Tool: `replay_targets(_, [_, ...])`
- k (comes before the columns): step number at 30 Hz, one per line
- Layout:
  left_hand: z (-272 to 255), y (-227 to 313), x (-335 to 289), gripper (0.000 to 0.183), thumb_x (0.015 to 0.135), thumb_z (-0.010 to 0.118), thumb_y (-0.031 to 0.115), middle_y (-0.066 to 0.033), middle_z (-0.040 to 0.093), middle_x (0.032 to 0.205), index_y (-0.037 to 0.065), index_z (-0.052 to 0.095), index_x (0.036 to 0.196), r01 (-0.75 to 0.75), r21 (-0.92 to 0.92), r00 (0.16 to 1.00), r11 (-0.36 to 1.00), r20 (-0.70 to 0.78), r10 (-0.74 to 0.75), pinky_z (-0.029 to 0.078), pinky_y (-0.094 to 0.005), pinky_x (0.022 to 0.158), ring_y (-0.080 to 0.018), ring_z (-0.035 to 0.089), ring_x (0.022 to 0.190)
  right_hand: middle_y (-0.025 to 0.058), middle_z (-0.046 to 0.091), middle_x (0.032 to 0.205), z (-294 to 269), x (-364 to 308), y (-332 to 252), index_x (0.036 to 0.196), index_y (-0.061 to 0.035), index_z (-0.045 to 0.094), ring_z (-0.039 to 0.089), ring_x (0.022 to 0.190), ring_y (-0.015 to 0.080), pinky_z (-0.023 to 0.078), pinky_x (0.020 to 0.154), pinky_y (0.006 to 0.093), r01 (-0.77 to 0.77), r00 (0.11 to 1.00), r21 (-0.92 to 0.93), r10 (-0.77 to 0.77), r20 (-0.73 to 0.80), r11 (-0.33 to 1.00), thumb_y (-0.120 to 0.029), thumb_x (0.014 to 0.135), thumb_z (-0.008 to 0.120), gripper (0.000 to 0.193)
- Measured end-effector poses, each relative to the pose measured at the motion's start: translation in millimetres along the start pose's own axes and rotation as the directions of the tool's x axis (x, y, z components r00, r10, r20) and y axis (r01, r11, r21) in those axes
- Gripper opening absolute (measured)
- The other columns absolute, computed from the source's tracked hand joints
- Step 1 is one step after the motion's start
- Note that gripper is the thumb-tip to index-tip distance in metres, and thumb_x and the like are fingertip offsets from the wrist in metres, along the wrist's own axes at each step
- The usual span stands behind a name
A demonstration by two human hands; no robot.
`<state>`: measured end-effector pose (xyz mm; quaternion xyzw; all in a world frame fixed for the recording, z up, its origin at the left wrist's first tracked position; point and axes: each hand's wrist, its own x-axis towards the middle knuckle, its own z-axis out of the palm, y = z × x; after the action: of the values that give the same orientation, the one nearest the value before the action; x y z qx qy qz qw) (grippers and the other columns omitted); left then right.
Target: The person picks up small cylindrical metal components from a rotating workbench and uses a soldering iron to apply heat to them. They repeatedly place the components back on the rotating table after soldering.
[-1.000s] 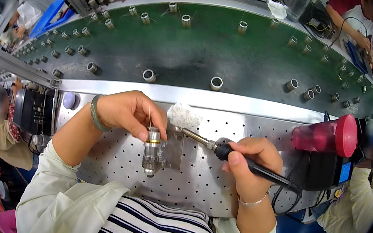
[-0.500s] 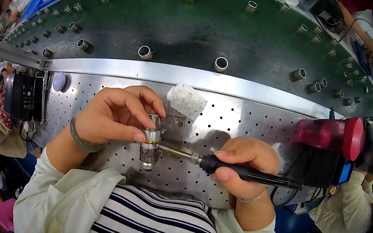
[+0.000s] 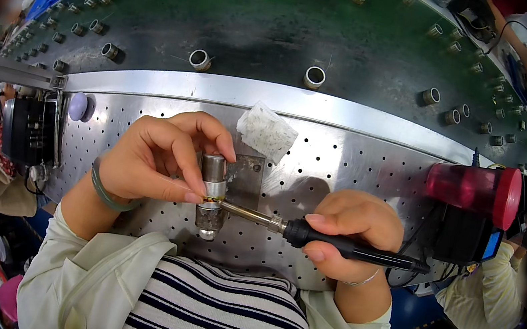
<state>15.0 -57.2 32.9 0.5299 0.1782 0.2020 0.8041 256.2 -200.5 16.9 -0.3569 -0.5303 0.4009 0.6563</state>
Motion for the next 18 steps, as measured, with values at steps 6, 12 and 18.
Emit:
replay_targets(6, [-1.7, -2.4, 1.1, 0.017, 0.065, 0.078, -0.005, -0.0196, 0.058, 0.114, 0.004, 0.072, 0.078, -0.021, 0.011, 1.0, 1.0, 0.02, 0.021, 0.04, -0.0368, 0.101, -0.0257, 0.057, 0.109, 0.0137, 0.063, 0.066, -1.6, -0.8, 2.0, 0.088, 0.0069, 0.064, 0.058, 0.049, 0.0197, 0.044, 0.049, 0.0278, 0.027, 1.0, -0.006, -0.027, 0.004, 1.0, 0.0, 0.067, 0.077, 0.026])
replay_targets(12, [-2.3, -2.6, 1.8, 0.018, 0.065, 0.079, -0.005, -0.0196, 0.058, 0.114, 0.004, 0.073, 0.079, -0.042, 0.025, 0.999, 0.999, 0.035, 0.041, 0.04, -0.0377, 0.101, -0.0264, 0.057, 0.109, 0.0136, 0.063, 0.066, -0.3, 0.4, 0.9, 0.088, 0.007, 0.064, 0.058, 0.05, 0.0195, 0.044, 0.049, 0.0272, 0.005, 1.0, 0.028, -0.005, 0.005, 1.0, 0.001, 0.067, 0.077, 0.026])
replay_targets(18, [-3.3, -4.1, 1.6, 0.018, 0.065, 0.079, -0.005, -0.0198, 0.058, 0.114, 0.004, 0.073, 0.08, -0.028, -0.005, 0.999, 1.0, 0.03, 0.028, 0.04, -0.0388, 0.101, -0.0272, 0.057, 0.109, 0.0133, 0.063, 0.065, -1.7, 1.2, 1.0, 0.088, 0.0065, 0.064, 0.057, 0.051, 0.0192, 0.044, 0.049, 0.0272, 0.023, 1.0, -0.032, -0.023, 0.018, 0.999, 0.0, 0.066, 0.077, 0.026])
